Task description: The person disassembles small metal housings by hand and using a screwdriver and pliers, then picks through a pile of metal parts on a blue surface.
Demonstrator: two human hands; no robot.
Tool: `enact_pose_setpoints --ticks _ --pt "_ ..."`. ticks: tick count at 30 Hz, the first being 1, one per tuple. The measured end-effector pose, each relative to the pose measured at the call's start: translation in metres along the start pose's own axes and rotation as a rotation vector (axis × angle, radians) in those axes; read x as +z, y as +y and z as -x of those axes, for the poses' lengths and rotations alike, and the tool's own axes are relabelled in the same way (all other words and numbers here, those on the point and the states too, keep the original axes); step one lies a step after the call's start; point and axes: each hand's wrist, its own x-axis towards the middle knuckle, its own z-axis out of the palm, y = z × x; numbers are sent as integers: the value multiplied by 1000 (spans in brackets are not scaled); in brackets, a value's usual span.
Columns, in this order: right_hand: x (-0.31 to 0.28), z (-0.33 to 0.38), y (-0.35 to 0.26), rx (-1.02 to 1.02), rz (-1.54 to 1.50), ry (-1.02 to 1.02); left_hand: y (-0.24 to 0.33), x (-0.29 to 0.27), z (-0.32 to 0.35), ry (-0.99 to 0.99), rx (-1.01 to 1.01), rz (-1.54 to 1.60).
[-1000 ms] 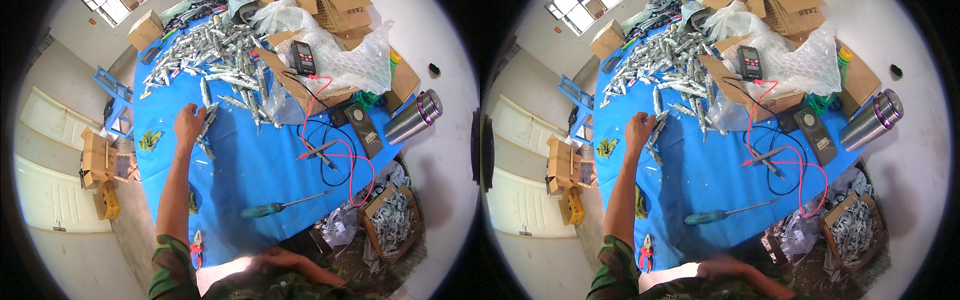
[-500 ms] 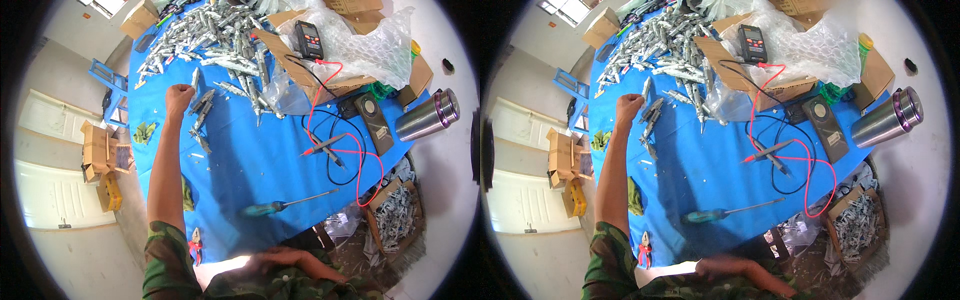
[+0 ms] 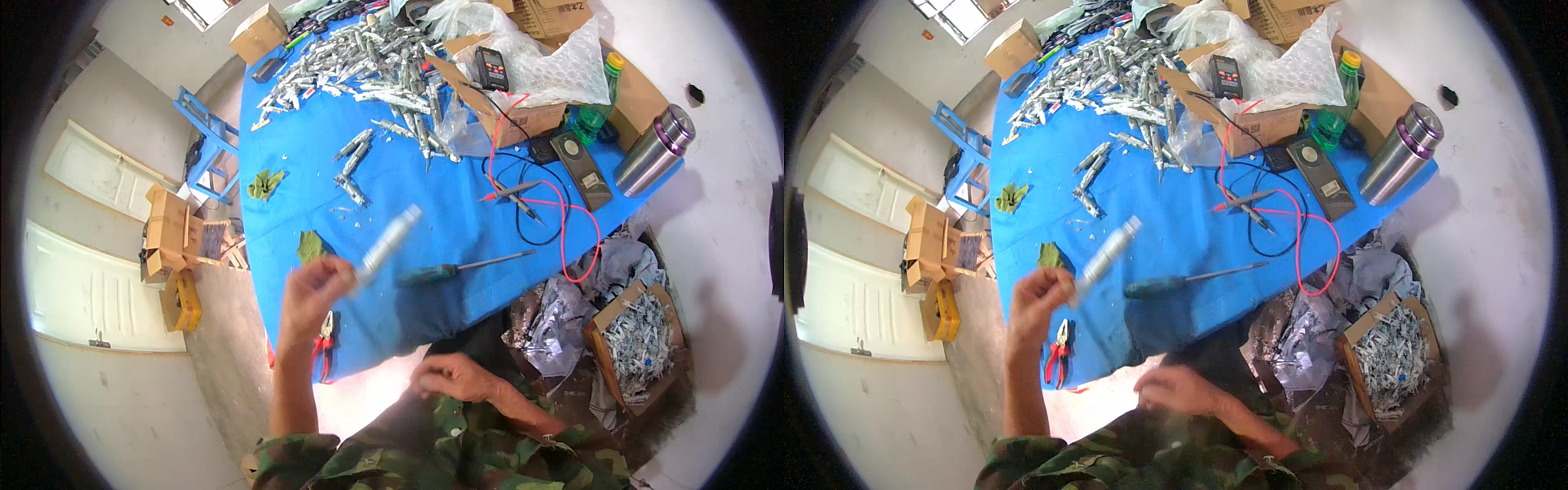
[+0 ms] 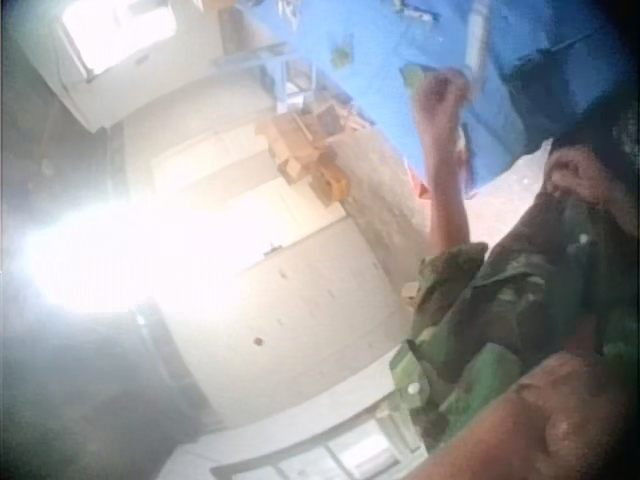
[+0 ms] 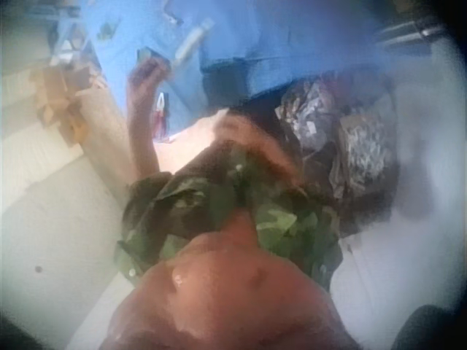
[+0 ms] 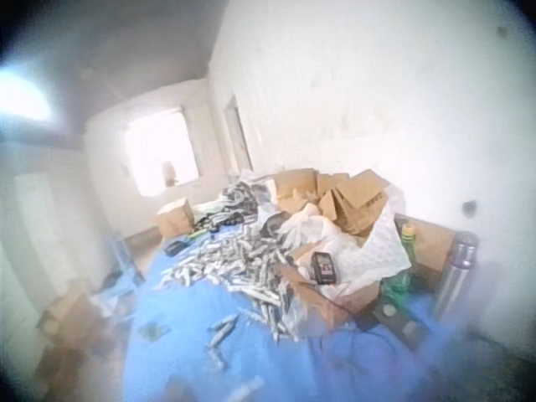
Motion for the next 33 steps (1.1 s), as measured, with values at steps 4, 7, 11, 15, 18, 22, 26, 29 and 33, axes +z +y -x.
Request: enact_pose_setpoints --ticks 4,7,11,15,18,22,26,29,33 --pt "19 23 -66 -605 661 561 -18 37 77 -200 -131 198" --pt "34 31 -92 -728 1234 581 -33 50 110 -295 -200 256" --pt "27 37 -43 -592 1508 425 -61 54 134 -331 -206 162" --pt "33 39 -7 -576 1344 403 -60 50 159 -204 -95 -72" --pt "44 35 19 -483 1128 411 -48 47 168 -53 55 -200" --pt "64 27 28 -370 817 370 -52 49 176 38 55 -208" --pt "84 23 31 -186 505 311 -74 54 178 112 29 86" --pt "92 25 36 -166 447 342 -86 56 182 125 -17 184" --pt "92 31 49 -180 426 378 -94 66 185 134 -15 273"
